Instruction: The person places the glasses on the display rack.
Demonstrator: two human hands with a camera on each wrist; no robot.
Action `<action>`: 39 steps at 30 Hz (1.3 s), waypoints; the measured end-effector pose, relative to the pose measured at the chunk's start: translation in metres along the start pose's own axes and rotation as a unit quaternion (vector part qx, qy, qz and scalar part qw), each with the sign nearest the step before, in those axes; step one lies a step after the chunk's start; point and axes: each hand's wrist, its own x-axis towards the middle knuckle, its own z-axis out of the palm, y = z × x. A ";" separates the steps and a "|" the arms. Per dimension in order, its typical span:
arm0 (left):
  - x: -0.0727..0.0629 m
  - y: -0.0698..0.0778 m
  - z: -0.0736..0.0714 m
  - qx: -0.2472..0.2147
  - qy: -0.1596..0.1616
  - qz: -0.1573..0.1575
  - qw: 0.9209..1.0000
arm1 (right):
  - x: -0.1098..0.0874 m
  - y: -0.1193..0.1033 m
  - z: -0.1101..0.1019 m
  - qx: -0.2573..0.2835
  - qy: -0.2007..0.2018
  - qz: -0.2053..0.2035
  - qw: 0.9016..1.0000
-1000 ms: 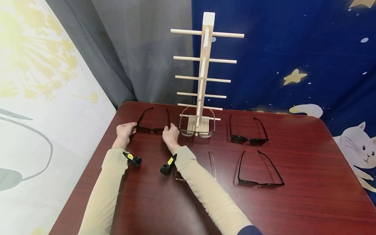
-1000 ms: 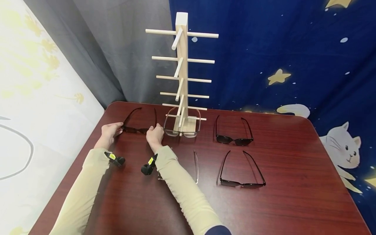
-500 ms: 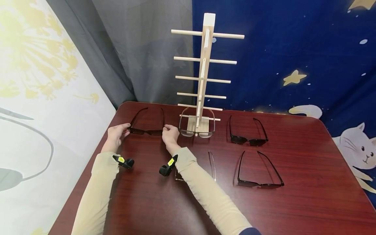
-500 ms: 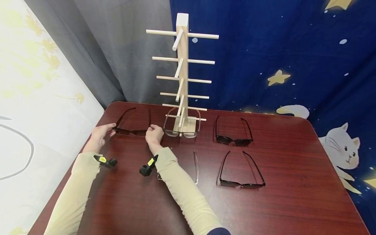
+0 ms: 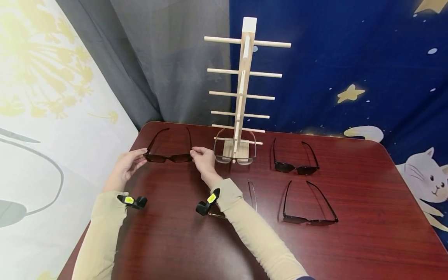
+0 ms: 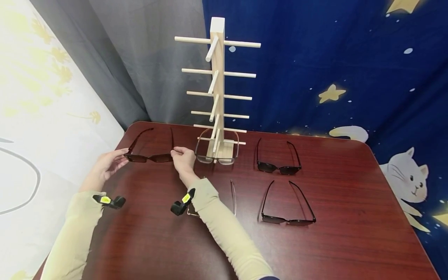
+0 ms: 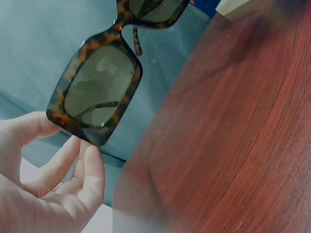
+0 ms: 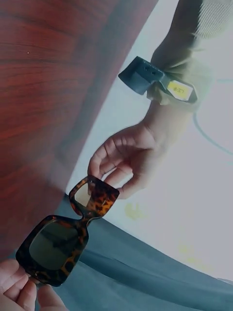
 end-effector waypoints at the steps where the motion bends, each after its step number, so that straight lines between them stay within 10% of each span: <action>1: -0.003 0.001 0.000 -0.005 -0.013 0.004 1.000 | -0.002 -0.002 -0.002 0.006 -0.010 -0.001 1.000; 22: -0.056 0.009 0.025 -0.061 -0.167 0.072 0.981 | -0.038 -0.049 -0.055 0.046 -0.127 -0.081 0.988; 39: -0.074 0.000 0.069 -0.027 -0.166 0.079 0.982 | -0.064 -0.050 -0.104 0.069 -0.115 -0.103 0.986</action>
